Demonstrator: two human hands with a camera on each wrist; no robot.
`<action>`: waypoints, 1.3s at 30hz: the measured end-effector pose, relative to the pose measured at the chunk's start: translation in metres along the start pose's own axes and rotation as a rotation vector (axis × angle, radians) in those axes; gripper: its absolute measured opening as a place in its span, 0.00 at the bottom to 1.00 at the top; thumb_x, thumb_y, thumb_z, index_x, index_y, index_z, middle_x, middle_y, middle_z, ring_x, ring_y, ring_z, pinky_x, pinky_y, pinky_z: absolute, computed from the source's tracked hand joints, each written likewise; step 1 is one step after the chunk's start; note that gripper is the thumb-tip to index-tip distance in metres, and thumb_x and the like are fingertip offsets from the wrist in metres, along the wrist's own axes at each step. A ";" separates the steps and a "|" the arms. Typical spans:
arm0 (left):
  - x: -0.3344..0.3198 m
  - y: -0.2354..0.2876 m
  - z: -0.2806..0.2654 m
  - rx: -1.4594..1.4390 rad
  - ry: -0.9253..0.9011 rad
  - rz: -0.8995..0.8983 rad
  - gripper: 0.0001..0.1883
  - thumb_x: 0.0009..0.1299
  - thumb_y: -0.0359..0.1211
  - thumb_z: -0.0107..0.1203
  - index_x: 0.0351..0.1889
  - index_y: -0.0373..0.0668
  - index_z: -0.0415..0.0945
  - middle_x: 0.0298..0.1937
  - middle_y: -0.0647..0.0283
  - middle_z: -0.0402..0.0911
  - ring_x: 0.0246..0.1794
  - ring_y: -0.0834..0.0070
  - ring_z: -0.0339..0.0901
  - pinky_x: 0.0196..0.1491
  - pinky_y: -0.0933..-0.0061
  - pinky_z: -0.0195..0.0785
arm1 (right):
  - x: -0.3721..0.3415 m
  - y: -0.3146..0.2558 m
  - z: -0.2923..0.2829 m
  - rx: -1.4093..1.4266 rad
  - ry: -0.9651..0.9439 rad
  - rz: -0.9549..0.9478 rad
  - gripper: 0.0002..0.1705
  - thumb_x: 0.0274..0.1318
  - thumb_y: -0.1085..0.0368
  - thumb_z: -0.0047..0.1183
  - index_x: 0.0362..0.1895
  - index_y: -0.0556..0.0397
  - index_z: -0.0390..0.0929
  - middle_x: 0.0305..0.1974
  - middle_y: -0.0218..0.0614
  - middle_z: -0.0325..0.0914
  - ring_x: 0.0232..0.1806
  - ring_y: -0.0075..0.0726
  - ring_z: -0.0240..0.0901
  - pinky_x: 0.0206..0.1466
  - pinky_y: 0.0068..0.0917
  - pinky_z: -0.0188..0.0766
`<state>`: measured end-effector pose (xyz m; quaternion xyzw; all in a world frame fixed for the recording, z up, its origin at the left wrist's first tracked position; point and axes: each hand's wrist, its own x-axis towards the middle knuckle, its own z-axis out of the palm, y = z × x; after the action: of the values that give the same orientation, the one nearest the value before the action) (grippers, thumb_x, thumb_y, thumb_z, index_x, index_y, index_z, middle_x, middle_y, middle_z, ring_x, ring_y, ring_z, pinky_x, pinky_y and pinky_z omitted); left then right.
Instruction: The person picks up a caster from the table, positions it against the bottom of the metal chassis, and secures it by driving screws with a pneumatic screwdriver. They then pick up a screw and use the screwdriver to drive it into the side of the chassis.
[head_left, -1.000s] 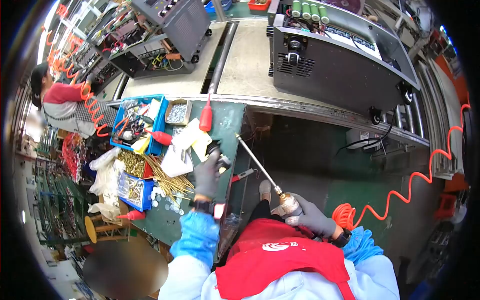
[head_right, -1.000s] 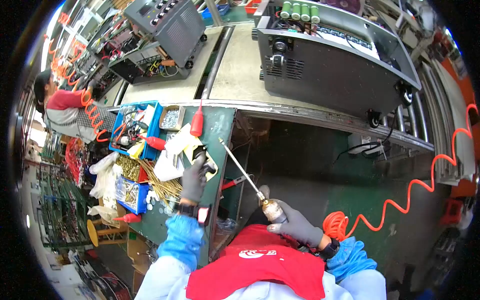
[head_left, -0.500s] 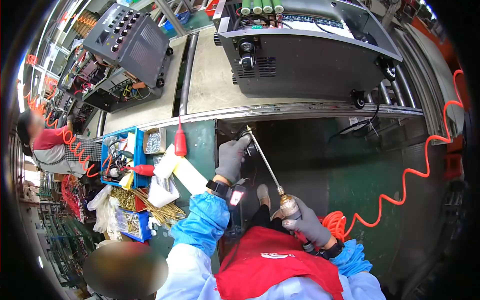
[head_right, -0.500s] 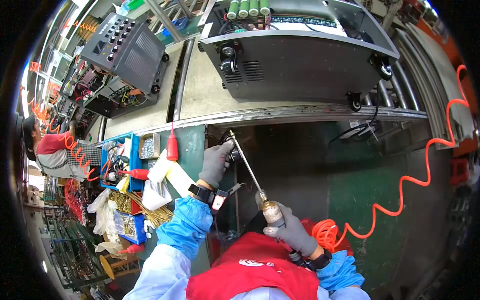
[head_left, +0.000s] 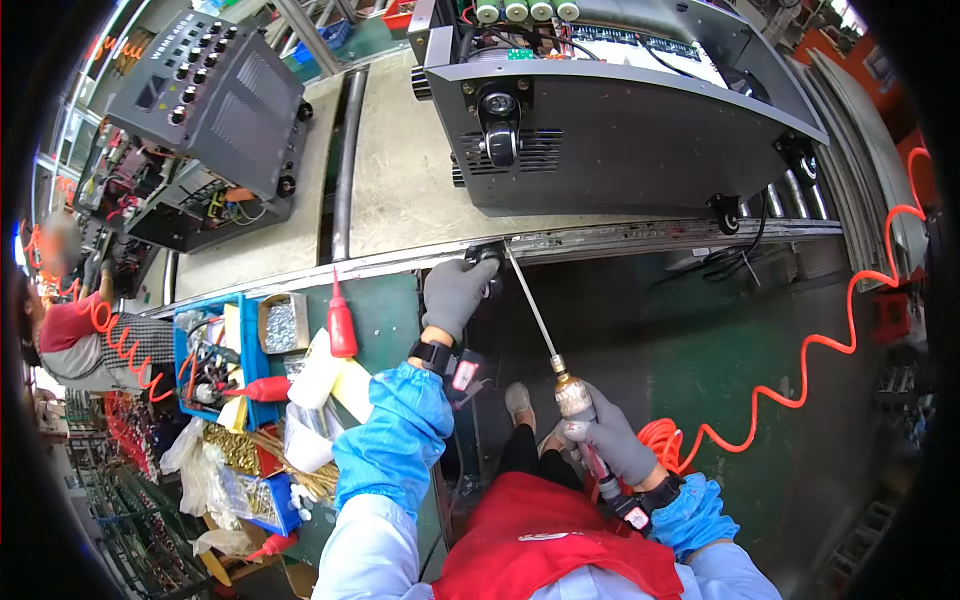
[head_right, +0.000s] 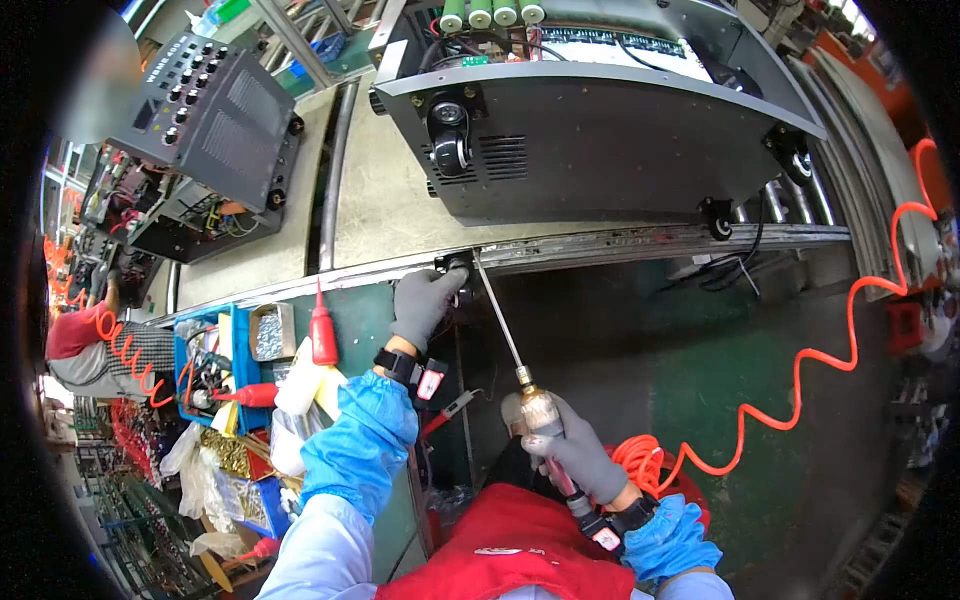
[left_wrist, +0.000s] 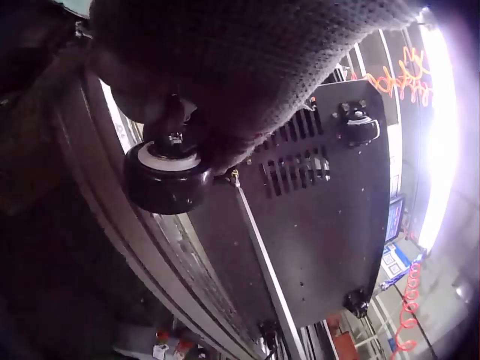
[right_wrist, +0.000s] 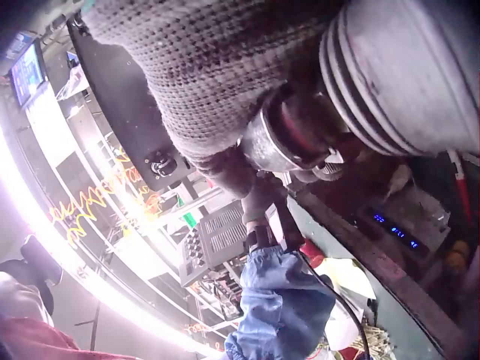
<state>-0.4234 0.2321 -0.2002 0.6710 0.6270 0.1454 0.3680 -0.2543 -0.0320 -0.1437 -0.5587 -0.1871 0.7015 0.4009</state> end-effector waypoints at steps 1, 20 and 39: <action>0.014 -0.005 0.006 -0.109 -0.027 -0.022 0.29 0.62 0.57 0.61 0.24 0.35 0.84 0.20 0.55 0.81 0.25 0.62 0.81 0.36 0.62 0.72 | 0.006 -0.006 0.003 0.005 0.012 -0.008 0.43 0.55 0.67 0.59 0.74 0.52 0.56 0.37 0.32 0.76 0.27 0.22 0.73 0.28 0.22 0.72; 0.128 -0.003 0.050 -0.443 -0.160 0.063 0.27 0.65 0.53 0.64 0.33 0.32 0.84 0.21 0.58 0.81 0.24 0.67 0.79 0.32 0.65 0.69 | 0.077 -0.009 0.046 0.061 0.262 -0.099 0.40 0.54 0.66 0.57 0.71 0.56 0.58 0.32 0.34 0.75 0.27 0.27 0.74 0.30 0.25 0.74; 0.110 0.015 0.038 -0.415 -0.078 0.028 0.24 0.67 0.47 0.66 0.37 0.28 0.84 0.25 0.60 0.83 0.25 0.76 0.77 0.32 0.72 0.70 | 0.104 0.021 0.060 -0.125 0.365 -0.182 0.44 0.56 0.60 0.66 0.72 0.53 0.57 0.37 0.30 0.77 0.26 0.20 0.71 0.29 0.22 0.71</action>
<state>-0.3687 0.3256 -0.2460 0.5947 0.5595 0.2502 0.5203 -0.3234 0.0469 -0.2063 -0.6812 -0.2040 0.5367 0.4543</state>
